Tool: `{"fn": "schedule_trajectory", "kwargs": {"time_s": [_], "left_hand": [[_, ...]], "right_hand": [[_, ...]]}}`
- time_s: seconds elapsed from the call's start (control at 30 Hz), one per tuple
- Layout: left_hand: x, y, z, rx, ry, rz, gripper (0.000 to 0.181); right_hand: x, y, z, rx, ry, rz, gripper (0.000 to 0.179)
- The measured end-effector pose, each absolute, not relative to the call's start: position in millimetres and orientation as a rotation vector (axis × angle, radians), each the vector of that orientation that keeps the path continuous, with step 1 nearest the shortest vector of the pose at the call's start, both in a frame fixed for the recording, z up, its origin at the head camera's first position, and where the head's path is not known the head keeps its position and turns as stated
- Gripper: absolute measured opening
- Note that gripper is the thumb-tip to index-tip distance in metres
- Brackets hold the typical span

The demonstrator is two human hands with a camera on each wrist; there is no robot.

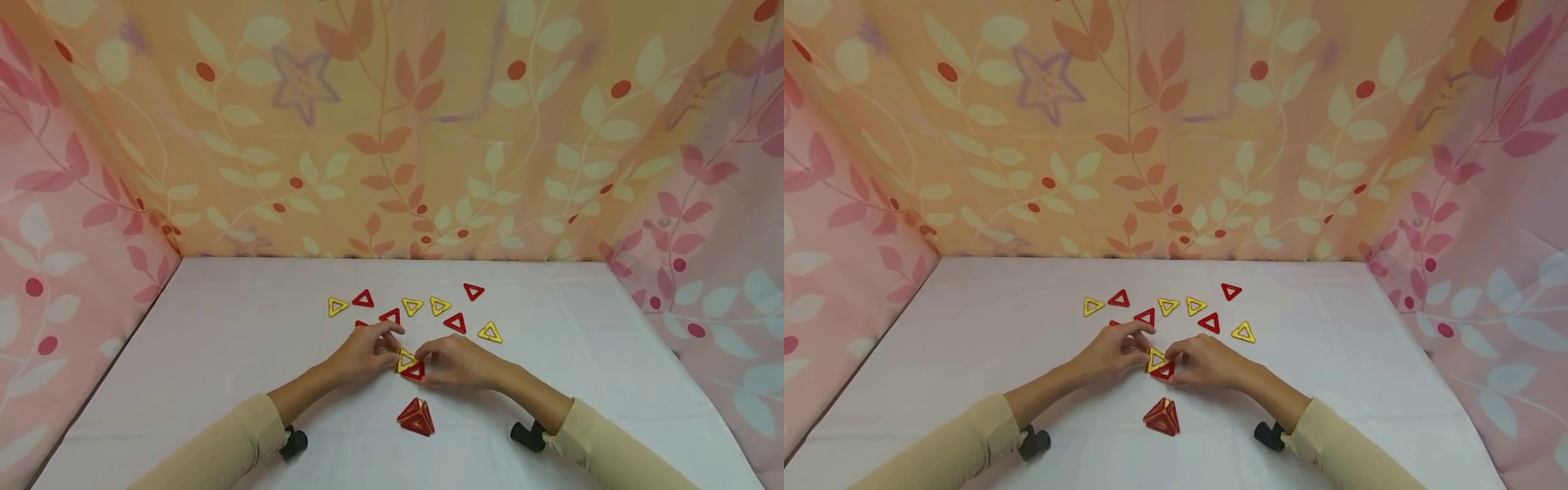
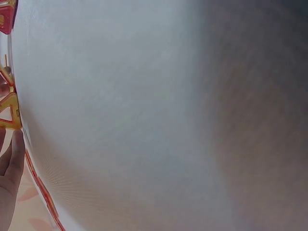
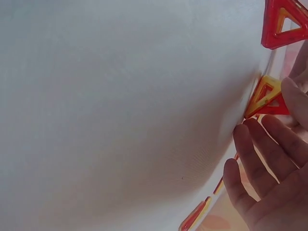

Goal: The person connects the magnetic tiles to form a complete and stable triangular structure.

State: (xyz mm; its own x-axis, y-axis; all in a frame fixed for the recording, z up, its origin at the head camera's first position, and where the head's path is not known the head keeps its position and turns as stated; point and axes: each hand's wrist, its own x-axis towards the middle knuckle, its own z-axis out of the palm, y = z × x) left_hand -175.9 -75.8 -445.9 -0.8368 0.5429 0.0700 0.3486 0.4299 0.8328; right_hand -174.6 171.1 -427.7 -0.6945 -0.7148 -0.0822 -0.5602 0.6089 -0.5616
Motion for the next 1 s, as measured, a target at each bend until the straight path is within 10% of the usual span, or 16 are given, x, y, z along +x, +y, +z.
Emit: {"fn": "schedule_trajectory", "kwargs": {"time_s": [1.0], "left_hand": [[-176.9, -74.9, -446.0, 0.804, 2.475, 1.362, 0.043]], "right_hand": [[-181.7, 161.2, -428.6, -1.1, 2.536, -0.894, 0.024]]}}
